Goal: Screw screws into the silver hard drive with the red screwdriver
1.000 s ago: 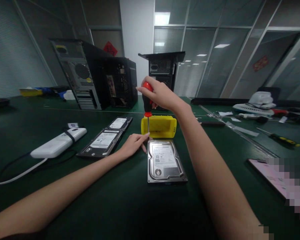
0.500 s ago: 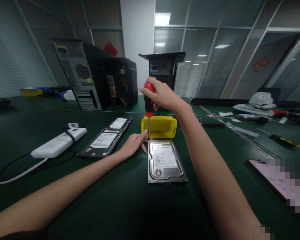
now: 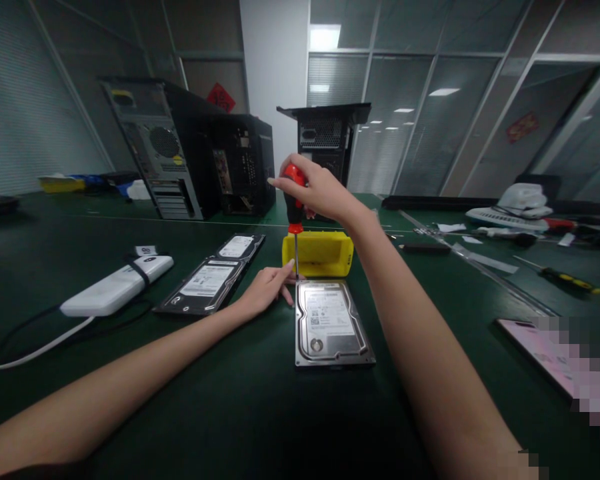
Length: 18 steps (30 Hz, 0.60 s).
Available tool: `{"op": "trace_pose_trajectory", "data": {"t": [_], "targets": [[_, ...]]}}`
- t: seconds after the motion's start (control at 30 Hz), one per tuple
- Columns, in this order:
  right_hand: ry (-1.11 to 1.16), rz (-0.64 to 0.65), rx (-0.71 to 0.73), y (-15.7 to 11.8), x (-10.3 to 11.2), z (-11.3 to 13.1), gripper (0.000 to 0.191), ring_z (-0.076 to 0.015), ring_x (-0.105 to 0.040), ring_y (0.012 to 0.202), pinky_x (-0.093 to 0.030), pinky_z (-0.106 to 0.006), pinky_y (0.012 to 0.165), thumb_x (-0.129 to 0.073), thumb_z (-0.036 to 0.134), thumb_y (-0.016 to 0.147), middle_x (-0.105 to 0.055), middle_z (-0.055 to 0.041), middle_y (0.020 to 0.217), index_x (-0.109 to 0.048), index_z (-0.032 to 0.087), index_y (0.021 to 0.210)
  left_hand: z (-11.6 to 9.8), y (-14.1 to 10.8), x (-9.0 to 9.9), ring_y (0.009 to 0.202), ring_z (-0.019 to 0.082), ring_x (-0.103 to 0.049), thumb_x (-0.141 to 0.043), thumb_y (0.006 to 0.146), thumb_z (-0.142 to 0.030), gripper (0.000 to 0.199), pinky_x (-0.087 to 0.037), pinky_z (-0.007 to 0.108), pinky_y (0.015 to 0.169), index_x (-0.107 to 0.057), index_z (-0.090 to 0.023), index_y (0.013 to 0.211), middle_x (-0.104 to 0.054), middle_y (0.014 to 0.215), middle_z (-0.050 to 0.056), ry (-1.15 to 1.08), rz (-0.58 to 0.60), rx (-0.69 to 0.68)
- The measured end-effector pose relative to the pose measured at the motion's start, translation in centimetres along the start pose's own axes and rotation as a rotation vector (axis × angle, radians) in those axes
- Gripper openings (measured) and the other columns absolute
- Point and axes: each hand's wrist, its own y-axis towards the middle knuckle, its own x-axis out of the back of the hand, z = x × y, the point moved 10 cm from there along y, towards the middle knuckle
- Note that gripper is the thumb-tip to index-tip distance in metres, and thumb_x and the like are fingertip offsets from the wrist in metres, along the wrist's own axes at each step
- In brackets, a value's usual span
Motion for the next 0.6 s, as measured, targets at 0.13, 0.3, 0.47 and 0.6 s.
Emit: {"op": "trace_pose_trajectory", "data": {"t": [0.13,0.3,0.47,0.6], "targets": [[-0.006,0.008,-0.059,0.1,0.0,-0.5,0.026,-0.0137,-0.051,0.065,-0.046,-0.03,0.069,-0.034,0.037,0.096,-0.051,-0.0017,0.073,-0.051,0.018,0.094,-0.1,0.0,0.0,0.05,0.013,-0.063,-0.032,0.093,-0.056,0.061,-0.035,0.024,0.047,-0.069,-0.008,0.089,-0.072,0.1,0.018,-0.002,0.002,-0.006],[-0.004,-0.032,0.007,0.4,1.0,0.0,0.022,-0.0168,-0.053,0.081,-0.043,-0.033,0.081,-0.039,0.028,0.092,-0.058,-0.0056,0.087,-0.057,0.015,0.09,-0.2,-0.1,-0.1,0.051,0.014,-0.063,-0.031,0.093,-0.056,0.062,-0.035,0.025,0.046,-0.07,-0.007,0.09,-0.073,0.097,0.018,-0.002,0.009,-0.012],[0.108,-0.003,0.067,0.6,0.9,0.6,0.02,-0.0165,-0.055,0.086,-0.043,-0.03,0.081,-0.043,0.024,0.09,-0.062,-0.008,0.092,-0.059,0.011,0.09,-0.2,-0.1,0.0,0.051,0.014,-0.064,-0.032,0.094,-0.055,0.061,-0.036,0.025,0.047,-0.07,-0.006,0.092,-0.072,0.101,0.018,0.0,0.008,-0.014],[0.268,0.067,0.104,0.6,-0.1,1.0,0.021,-0.0147,-0.058,0.086,-0.045,-0.026,0.078,-0.044,0.028,0.092,-0.062,-0.007,0.09,-0.056,0.011,0.096,-0.1,0.0,-0.1,0.05,0.014,-0.063,-0.032,0.093,-0.056,0.062,-0.035,0.024,0.046,-0.07,-0.007,0.092,-0.071,0.104,0.018,-0.005,0.008,-0.009]]}}
